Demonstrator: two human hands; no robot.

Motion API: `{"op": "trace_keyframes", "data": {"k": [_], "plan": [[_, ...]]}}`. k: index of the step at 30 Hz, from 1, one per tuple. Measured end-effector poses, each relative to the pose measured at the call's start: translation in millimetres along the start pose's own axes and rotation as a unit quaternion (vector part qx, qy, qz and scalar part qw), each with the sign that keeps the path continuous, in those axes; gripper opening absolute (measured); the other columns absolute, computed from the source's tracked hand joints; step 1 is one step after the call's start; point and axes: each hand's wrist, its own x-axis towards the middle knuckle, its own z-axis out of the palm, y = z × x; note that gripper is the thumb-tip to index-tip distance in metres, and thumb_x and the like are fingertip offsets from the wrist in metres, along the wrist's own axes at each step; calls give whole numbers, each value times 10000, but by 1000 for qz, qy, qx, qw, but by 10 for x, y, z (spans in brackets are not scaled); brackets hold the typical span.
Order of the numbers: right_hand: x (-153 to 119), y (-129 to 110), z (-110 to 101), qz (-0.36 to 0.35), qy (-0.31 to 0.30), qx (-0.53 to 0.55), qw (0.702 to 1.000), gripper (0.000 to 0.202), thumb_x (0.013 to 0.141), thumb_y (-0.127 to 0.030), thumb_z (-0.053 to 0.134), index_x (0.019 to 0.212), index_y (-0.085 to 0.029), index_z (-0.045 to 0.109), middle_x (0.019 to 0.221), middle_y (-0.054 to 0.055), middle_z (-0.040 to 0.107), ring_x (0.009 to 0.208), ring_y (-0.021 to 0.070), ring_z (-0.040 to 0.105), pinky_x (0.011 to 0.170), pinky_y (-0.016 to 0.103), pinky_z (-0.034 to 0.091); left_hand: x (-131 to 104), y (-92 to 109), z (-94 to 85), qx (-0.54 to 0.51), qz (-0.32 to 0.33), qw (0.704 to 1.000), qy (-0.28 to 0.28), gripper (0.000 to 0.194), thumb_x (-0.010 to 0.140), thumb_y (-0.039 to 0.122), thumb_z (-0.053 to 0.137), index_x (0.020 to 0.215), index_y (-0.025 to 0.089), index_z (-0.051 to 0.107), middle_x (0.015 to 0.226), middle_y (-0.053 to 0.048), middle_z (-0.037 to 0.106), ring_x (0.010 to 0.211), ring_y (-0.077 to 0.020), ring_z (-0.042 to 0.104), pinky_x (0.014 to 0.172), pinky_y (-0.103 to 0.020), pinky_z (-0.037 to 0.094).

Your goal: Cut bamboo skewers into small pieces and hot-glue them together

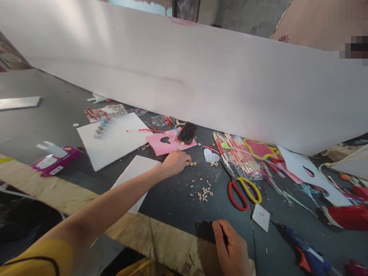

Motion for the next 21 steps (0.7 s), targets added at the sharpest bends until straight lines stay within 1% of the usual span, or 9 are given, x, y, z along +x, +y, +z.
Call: {"op": "trace_keyframes", "data": {"k": [3,7,11,14,17,19,21], "plan": [[-5,1,-4,5,-4,-5,1000,345,920,-409,375,730,-208,581,604,-3,601,514,120,555,517,179,441,9,0,18,2,-4,1000,1,209,836,226,488,895,213,688,892,-41,710,867,-204,595,790,-303,436],[-1,-9,-8,-3,6,-10,1000,351,917,-414,377,725,-210,588,609,-5,612,518,117,573,515,175,446,7,29,8,7,-3,1000,5,207,834,237,489,893,210,686,868,-41,713,842,-203,605,764,-295,440],[4,-15,-4,1,4,-11,1000,349,916,-416,378,728,-210,588,610,-6,612,517,117,574,502,175,441,-14,2,-74,17,-2,1000,8,251,847,208,439,921,213,678,864,-43,711,841,-204,604,726,-282,439],[9,-10,4,0,4,-7,1000,357,920,-415,370,725,-210,588,601,-4,606,513,120,568,500,181,438,-42,-65,-165,33,-2,999,8,280,830,157,421,931,210,676,874,-55,706,840,-213,594,740,-299,429],[14,1,13,-5,10,-3,1000,355,918,-417,375,720,-213,587,603,-3,611,523,124,576,516,185,443,-86,-102,-218,50,10,999,-4,224,795,182,477,871,216,686,868,-60,701,854,-234,577,782,-335,413],[14,7,18,-7,12,-5,1000,352,917,-418,378,723,-212,588,605,-1,614,520,126,575,512,187,441,-115,-91,-216,59,18,998,-14,180,770,217,521,838,221,687,868,-67,694,876,-251,563,784,-352,408],[10,10,20,-8,12,-9,1000,355,918,-418,374,726,-211,588,602,2,614,512,126,571,501,187,436,-137,-63,-195,67,20,997,-19,164,758,217,532,815,217,686,862,-80,684,884,-261,555,769,-360,408]]}}
